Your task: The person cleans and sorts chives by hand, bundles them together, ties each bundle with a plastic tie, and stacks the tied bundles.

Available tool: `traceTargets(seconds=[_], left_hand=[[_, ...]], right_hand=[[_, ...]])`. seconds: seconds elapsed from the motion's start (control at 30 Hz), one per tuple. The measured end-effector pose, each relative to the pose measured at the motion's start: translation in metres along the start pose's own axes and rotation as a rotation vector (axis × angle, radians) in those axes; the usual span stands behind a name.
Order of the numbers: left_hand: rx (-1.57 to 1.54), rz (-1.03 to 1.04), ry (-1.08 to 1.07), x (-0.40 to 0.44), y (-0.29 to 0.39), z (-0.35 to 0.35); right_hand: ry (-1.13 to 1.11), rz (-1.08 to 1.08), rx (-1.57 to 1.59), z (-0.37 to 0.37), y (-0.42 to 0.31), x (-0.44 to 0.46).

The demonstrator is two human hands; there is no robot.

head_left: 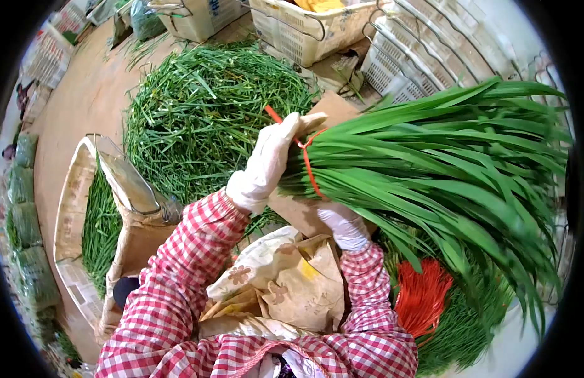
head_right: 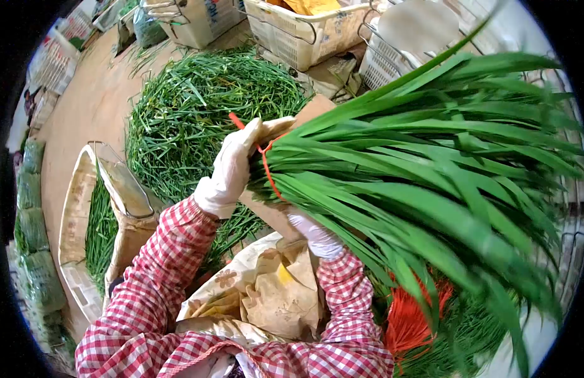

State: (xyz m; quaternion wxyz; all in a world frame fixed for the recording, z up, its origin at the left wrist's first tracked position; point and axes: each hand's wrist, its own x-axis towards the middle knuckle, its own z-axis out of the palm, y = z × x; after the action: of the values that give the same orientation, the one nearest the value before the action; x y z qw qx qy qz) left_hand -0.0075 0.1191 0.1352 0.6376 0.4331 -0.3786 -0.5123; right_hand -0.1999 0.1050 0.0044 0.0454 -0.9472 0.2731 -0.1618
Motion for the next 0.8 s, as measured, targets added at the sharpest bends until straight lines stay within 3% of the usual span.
traceTargets(seconds=[0.07,0.13,0.17,0.23,0.27,0.3,0.33,0.37,0.4,0.43,0.47,0.6,0.67,0.7,0.77,0.8], left_hand=[[-0.037,0.030,0.040,0.005,-0.005,0.003],[-0.229,-0.022,0.082,0.004,-0.032,-0.004],[-0.143,-0.007,0.115,0.004,-0.060,-0.016],[0.153,-0.064,0.199,0.003,-0.099,-0.039],[0.723,-0.027,0.124,0.004,-0.102,-0.051],[0.506,0.095,0.157,0.009,-0.111,-0.053],[0.286,0.205,0.186,0.010,-0.106,-0.044],[0.328,0.262,0.202,0.002,-0.101,-0.035],[0.371,0.319,0.220,-0.007,-0.085,-0.022],[0.169,0.173,0.236,0.003,-0.098,-0.028],[-0.030,0.025,0.247,0.011,-0.094,-0.028],[-0.065,0.080,0.161,0.019,-0.071,-0.018],[-0.051,0.074,0.275,0.015,-0.069,-0.009],[0.100,0.078,0.316,0.011,-0.077,-0.011],[-0.278,-0.075,0.342,0.005,-0.104,-0.015],[-0.020,0.003,0.344,0.010,-0.115,-0.019]], right_hand=[[0.139,-0.032,0.216,-0.024,0.015,-0.001],[0.071,-0.029,0.084,-0.065,0.003,0.024],[-0.036,0.008,0.244,-0.052,0.010,0.022],[-0.135,0.050,0.388,-0.041,0.014,0.027],[-0.054,0.005,0.168,-0.044,0.007,0.034],[0.022,-0.031,-0.047,-0.046,-0.002,0.037],[0.028,0.018,0.037,-0.034,-0.001,0.033],[0.038,0.067,0.122,-0.022,0.000,0.029],[-0.009,0.192,0.499,0.004,0.011,0.026],[0.073,0.093,0.342,0.007,0.015,0.028],[0.005,0.250,0.555,0.005,0.017,0.032],[0.021,0.169,0.531,-0.010,0.024,0.037],[0.039,0.176,0.523,-0.014,0.013,0.033],[0.062,0.202,0.524,-0.009,0.005,0.029],[0.090,0.293,0.659,0.009,-0.002,0.025],[0.098,0.362,0.803,0.012,-0.003,0.024]])
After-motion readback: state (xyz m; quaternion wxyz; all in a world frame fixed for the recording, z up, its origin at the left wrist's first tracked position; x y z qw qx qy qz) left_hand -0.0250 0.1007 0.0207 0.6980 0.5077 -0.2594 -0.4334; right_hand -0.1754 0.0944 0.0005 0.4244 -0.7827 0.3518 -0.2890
